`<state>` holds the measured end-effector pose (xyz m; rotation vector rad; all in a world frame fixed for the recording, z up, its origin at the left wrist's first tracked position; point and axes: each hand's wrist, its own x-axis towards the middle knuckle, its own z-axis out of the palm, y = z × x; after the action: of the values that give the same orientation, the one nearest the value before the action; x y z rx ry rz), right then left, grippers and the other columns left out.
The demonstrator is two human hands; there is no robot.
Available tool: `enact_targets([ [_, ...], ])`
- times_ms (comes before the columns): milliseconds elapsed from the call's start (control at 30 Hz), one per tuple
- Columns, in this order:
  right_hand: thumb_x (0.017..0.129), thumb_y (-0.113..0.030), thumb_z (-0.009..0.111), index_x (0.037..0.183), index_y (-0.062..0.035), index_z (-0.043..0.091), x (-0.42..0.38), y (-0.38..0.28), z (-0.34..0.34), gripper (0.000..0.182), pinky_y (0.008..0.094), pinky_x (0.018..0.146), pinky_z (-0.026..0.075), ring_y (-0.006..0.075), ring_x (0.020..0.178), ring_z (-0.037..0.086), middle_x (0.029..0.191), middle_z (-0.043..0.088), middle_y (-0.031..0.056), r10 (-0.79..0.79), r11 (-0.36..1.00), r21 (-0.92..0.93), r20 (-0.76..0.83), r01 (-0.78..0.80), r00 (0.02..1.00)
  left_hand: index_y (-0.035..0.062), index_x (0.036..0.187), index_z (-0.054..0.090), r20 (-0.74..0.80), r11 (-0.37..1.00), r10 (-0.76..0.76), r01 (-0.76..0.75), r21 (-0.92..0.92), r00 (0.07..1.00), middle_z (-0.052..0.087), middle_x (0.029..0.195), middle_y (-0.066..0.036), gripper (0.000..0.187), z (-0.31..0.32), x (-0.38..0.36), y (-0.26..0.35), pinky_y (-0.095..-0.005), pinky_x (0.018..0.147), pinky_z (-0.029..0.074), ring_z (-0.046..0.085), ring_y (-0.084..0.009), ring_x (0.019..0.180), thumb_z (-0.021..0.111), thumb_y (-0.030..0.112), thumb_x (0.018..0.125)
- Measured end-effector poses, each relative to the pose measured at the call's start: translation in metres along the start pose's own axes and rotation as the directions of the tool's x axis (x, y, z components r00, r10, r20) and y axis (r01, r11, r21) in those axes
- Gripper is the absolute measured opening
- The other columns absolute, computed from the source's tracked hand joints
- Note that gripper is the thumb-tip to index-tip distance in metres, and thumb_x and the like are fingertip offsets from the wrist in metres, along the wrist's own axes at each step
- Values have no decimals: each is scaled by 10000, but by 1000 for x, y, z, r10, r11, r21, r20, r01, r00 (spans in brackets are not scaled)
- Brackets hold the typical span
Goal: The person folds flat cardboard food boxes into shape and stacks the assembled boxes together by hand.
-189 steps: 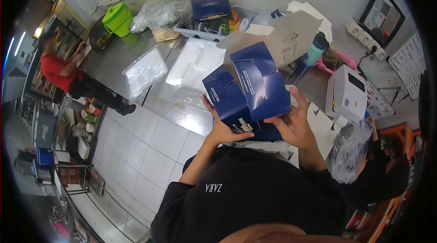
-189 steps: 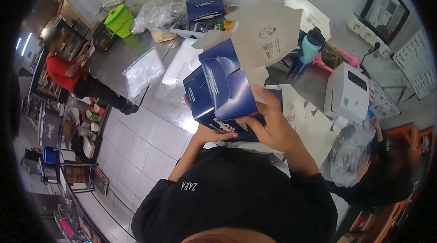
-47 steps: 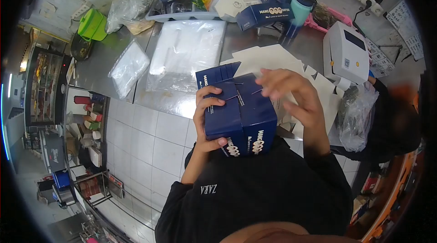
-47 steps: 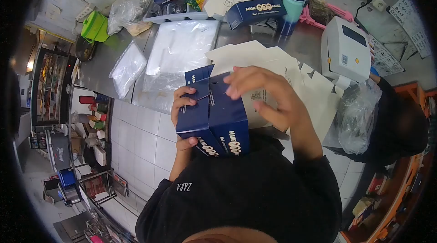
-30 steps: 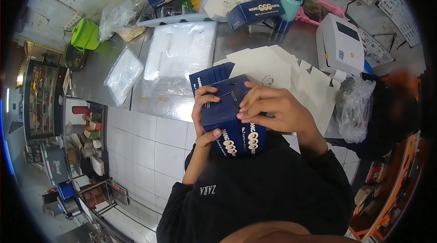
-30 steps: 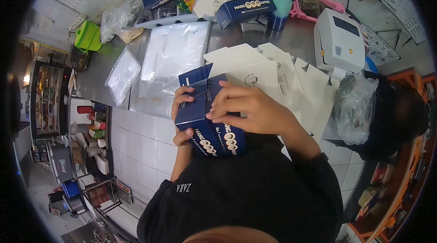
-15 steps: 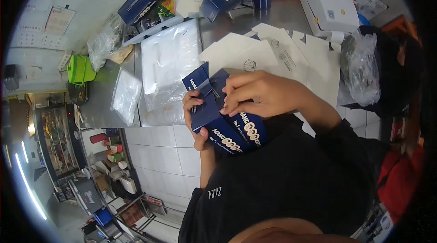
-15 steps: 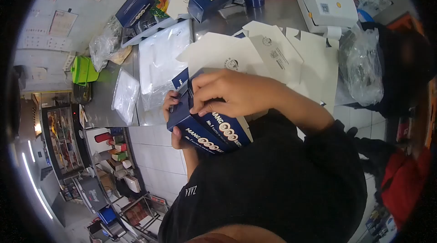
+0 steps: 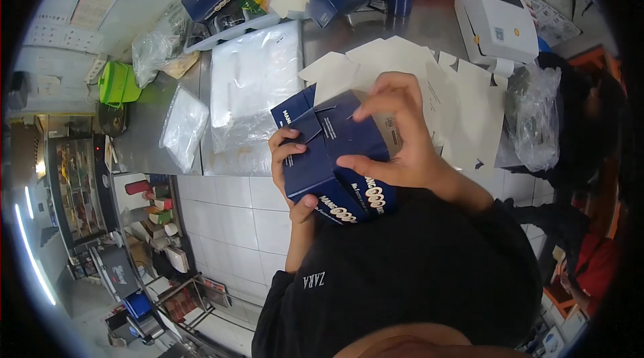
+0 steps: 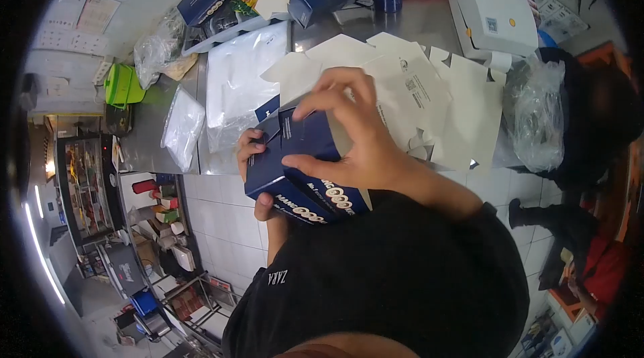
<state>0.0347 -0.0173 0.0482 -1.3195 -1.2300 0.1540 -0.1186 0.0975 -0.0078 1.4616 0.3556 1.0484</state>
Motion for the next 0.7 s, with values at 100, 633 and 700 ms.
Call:
enact_targets([
  [100, 691, -194, 771, 1014, -49, 604, -1, -1, 2, 391, 365, 929, 381, 263, 1016, 511, 1100, 506, 126, 112, 993, 23, 75, -114, 991, 47, 989, 568, 19, 998, 55, -55, 34, 998, 420, 1130, -158, 711, -2, 0, 2, -405, 954, 324, 406, -282, 1105, 714, 587, 550],
  [633, 659, -50, 807, 781, -26, 696, 11, -4, -12, 166, 298, 794, 484, 181, 889, 628, 837, 564, 48, 133, 942, 225, 434, -251, 891, 18, 957, 605, 93, 998, 44, -48, 42, 995, 446, 1130, -170, 615, -11, 2, 15, -385, 931, 350, 442, -287, 1081, 735, 431, 521],
  [700, 668, -53, 802, 769, -22, 694, 13, -5, -14, 151, 299, 793, 485, 185, 897, 630, 836, 559, 48, 145, 939, 212, 473, -271, 869, 13, 949, 610, 96, 998, 52, -56, 34, 994, 449, 1127, -172, 595, -11, 2, 17, -384, 929, 350, 450, -289, 1071, 740, 404, 520],
])
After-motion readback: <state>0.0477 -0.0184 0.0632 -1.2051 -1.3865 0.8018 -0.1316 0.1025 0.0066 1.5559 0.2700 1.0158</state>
